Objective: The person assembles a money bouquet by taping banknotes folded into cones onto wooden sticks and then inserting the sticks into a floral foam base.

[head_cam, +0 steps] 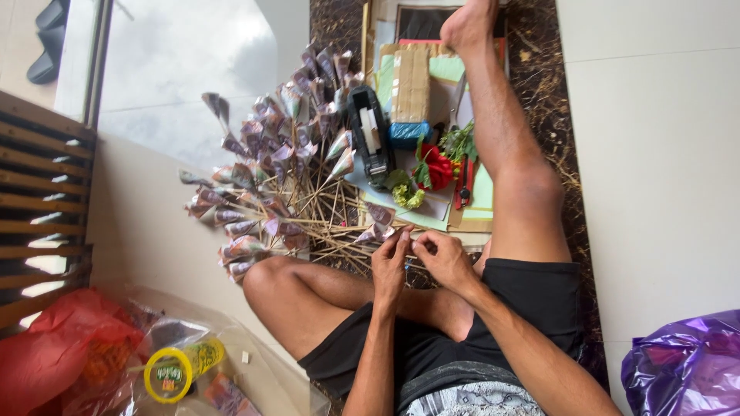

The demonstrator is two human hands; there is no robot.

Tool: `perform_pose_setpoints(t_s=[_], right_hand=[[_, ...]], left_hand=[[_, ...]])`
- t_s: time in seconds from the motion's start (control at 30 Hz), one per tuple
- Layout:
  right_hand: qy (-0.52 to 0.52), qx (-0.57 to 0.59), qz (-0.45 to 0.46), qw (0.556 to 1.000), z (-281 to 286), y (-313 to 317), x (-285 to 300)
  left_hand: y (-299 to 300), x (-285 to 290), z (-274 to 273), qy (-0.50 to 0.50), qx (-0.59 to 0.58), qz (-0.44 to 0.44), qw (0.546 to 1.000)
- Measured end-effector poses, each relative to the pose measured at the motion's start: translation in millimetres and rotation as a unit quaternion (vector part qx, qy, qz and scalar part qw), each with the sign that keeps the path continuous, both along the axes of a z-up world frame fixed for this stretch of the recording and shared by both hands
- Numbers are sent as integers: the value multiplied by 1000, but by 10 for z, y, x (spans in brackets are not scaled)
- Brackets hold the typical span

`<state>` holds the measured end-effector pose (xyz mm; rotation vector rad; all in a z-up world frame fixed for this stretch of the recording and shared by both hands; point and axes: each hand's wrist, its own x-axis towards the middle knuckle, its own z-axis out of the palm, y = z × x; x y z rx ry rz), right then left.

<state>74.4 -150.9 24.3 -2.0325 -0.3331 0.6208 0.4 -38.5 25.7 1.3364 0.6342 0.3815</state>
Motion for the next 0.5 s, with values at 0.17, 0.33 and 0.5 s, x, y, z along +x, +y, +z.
perform_pose_setpoints(t_s=[0.17,0.33,0.5], right_hand=[[-2,-48,-3,999,73,5,6],[19,-49,-7,999,206,11,-12],[1,-128,5,992,252,31,-13]], left_hand=[[-7,-15,-1,15,11,-13,1000],[-7,-58,14,16,18,-9,1000],[14,-25,118,84,-59,-5,995]])
